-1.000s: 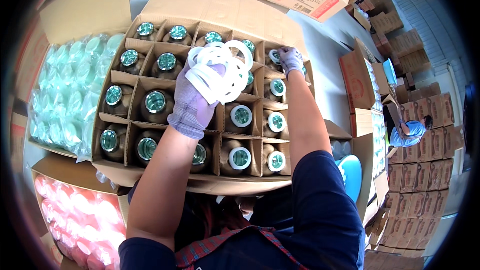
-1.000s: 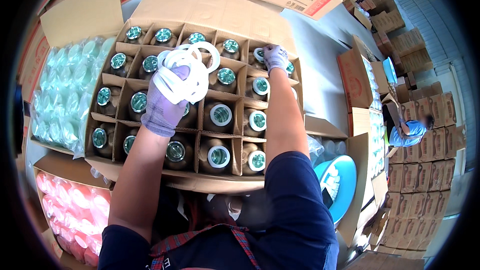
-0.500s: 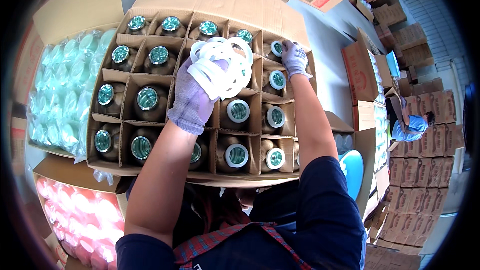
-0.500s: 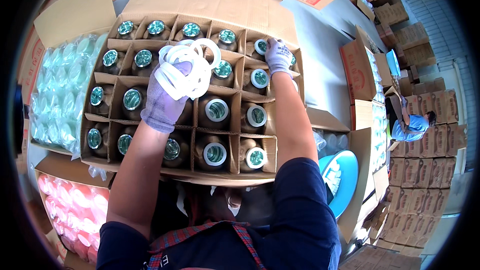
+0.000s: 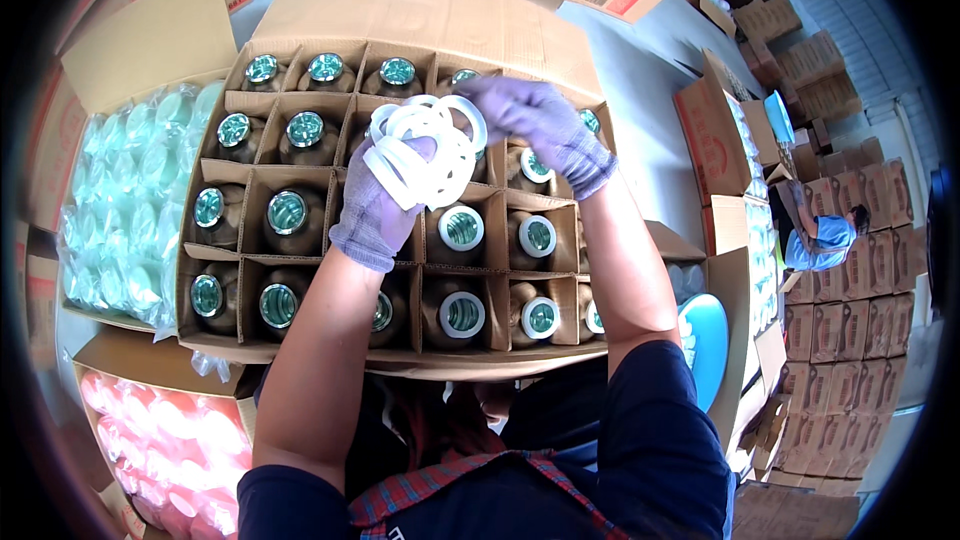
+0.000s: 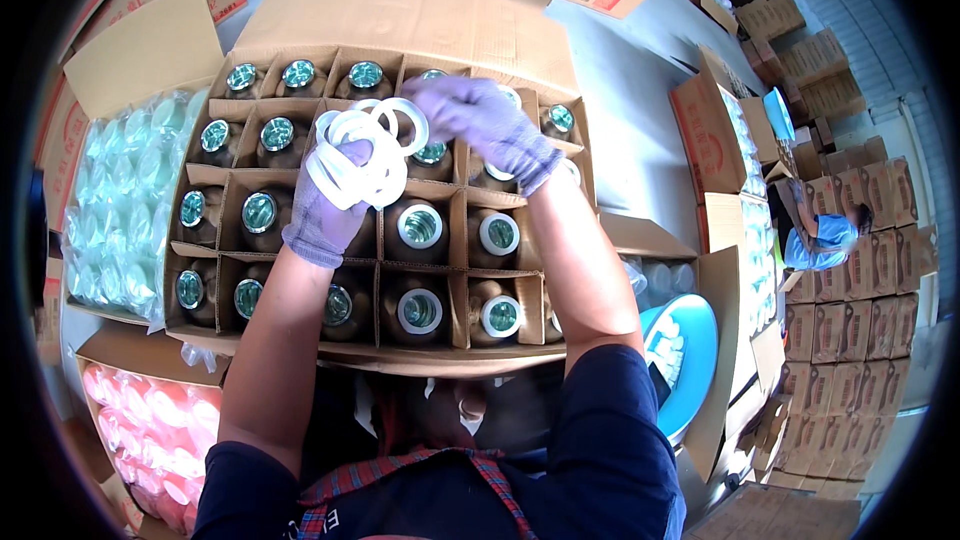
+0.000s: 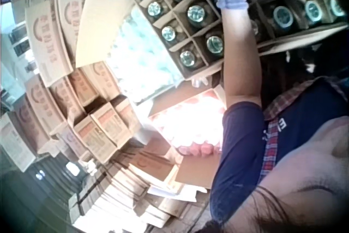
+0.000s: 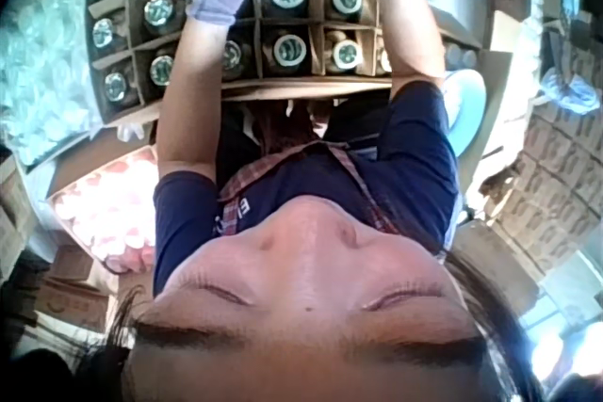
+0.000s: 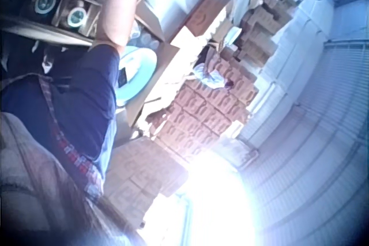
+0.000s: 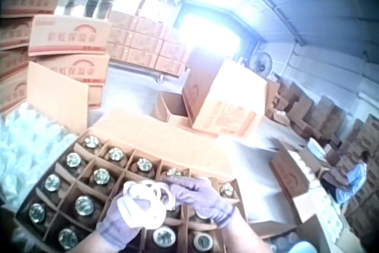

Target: The person places white plastic rings onto small green jars arranged in a cardboard tray. They then pick up a pink pitcher, insert a filter and a lid, and wrap the assembled unit in a clear plastic bag.

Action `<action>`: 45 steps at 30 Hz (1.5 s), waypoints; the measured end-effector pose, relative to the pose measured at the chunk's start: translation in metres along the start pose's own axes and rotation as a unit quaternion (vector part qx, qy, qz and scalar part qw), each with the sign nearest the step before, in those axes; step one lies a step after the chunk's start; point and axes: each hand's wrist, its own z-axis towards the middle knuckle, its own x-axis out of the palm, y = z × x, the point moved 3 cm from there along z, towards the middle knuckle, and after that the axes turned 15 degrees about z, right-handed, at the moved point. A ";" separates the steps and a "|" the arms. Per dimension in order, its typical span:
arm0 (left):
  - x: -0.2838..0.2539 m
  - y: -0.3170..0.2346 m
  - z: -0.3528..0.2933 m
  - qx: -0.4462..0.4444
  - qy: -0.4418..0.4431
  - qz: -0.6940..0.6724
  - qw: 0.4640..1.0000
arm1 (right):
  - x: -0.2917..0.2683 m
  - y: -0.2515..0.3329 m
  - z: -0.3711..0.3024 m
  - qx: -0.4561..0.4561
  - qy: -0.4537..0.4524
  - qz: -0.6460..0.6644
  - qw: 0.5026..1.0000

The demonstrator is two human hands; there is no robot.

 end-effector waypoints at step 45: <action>0.004 0.034 0.002 -0.252 -0.187 -0.427 0.848 | 0.054 -0.004 -0.013 -0.076 -0.074 -0.059 0.993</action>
